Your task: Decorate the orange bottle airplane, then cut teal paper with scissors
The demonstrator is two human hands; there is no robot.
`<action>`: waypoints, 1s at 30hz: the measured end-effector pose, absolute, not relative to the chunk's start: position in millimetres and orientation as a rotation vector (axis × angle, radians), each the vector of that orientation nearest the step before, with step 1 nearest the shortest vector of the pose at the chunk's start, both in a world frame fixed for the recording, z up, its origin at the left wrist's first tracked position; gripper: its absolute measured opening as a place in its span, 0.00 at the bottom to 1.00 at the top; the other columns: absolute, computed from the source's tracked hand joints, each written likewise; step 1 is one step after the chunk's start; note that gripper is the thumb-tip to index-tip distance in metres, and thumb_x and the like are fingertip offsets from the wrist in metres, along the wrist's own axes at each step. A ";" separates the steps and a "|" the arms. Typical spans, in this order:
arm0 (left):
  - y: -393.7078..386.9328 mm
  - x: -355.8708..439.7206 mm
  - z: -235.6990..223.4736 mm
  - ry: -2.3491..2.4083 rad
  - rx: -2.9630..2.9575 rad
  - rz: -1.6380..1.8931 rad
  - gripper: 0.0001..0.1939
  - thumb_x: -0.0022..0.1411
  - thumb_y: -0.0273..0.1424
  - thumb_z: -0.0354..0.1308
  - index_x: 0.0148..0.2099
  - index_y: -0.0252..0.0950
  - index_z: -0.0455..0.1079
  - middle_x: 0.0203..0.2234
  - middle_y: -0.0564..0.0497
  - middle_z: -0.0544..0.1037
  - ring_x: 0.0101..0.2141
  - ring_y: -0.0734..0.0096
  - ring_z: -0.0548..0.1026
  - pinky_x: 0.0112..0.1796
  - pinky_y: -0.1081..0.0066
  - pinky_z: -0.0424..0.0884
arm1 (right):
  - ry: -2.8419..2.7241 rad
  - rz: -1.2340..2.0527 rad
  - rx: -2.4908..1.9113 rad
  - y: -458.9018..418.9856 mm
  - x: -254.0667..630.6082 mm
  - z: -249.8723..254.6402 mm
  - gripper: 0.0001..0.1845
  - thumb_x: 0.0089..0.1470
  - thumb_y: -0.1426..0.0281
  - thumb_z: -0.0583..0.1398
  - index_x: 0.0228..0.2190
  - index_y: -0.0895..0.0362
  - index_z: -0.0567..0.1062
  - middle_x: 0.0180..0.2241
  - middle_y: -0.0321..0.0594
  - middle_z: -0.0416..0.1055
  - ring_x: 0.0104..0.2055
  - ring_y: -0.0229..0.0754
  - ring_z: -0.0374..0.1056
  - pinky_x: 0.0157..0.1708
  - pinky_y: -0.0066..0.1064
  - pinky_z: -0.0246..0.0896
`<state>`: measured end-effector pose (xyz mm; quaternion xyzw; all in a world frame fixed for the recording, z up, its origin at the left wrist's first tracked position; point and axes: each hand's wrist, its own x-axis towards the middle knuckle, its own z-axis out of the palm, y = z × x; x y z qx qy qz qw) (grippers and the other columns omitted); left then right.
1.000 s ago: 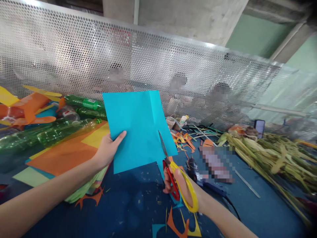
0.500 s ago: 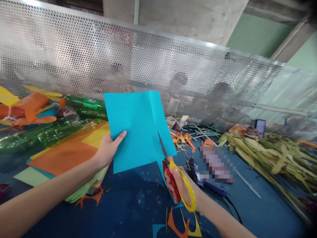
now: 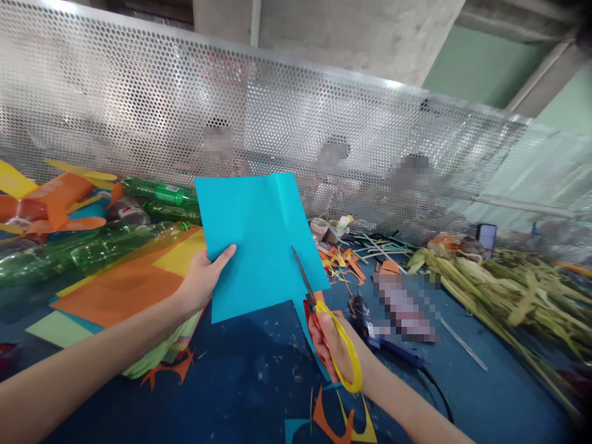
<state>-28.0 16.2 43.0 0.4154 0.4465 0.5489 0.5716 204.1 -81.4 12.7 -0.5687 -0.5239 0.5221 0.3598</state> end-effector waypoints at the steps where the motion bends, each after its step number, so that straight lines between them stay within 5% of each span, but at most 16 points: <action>1: 15.9 -28.1 43.4 1.051 0.970 1.285 0.28 0.49 0.42 0.65 0.50 0.34 0.68 0.45 0.41 0.76 0.39 0.52 0.77 0.35 0.63 0.77 | -1.340 1.351 -1.465 -81.4 203.8 12.5 0.33 0.44 0.36 0.48 0.21 0.55 0.58 0.13 0.25 0.52 0.07 0.27 0.49 0.04 0.19 0.47; 9: 15.2 -26.7 44.6 1.062 0.947 1.287 0.28 0.49 0.41 0.64 0.51 0.32 0.68 0.43 0.41 0.77 0.39 0.52 0.77 0.37 0.61 0.76 | -1.267 1.436 -1.436 -79.6 200.9 9.6 0.32 0.43 0.37 0.49 0.18 0.54 0.57 0.11 0.26 0.53 0.08 0.30 0.53 0.07 0.23 0.51; 15: 16.0 -26.9 38.7 1.009 0.996 1.259 0.27 0.50 0.42 0.64 0.51 0.35 0.69 0.43 0.42 0.77 0.38 0.53 0.78 0.36 0.63 0.77 | -1.183 1.588 -1.383 -83.2 198.1 25.5 0.36 0.38 0.33 0.48 0.19 0.55 0.58 0.16 0.33 0.64 0.16 0.34 0.64 0.18 0.26 0.58; 21: 8.5 -24.6 38.9 1.064 1.076 1.224 0.24 0.49 0.43 0.63 0.46 0.36 0.71 0.42 0.43 0.78 0.39 0.52 0.77 0.33 0.66 0.77 | -1.166 1.622 -1.296 -83.4 199.6 31.1 0.35 0.36 0.34 0.51 0.19 0.55 0.59 0.18 0.35 0.65 0.21 0.36 0.64 0.26 0.32 0.62; 30: 3.0 -21.1 41.7 1.038 1.025 1.174 0.23 0.50 0.42 0.63 0.47 0.37 0.70 0.41 0.44 0.78 0.38 0.52 0.78 0.33 0.62 0.77 | -1.213 1.515 -1.316 -84.3 201.1 27.6 0.36 0.36 0.33 0.49 0.20 0.54 0.61 0.20 0.35 0.66 0.21 0.38 0.65 0.26 0.33 0.63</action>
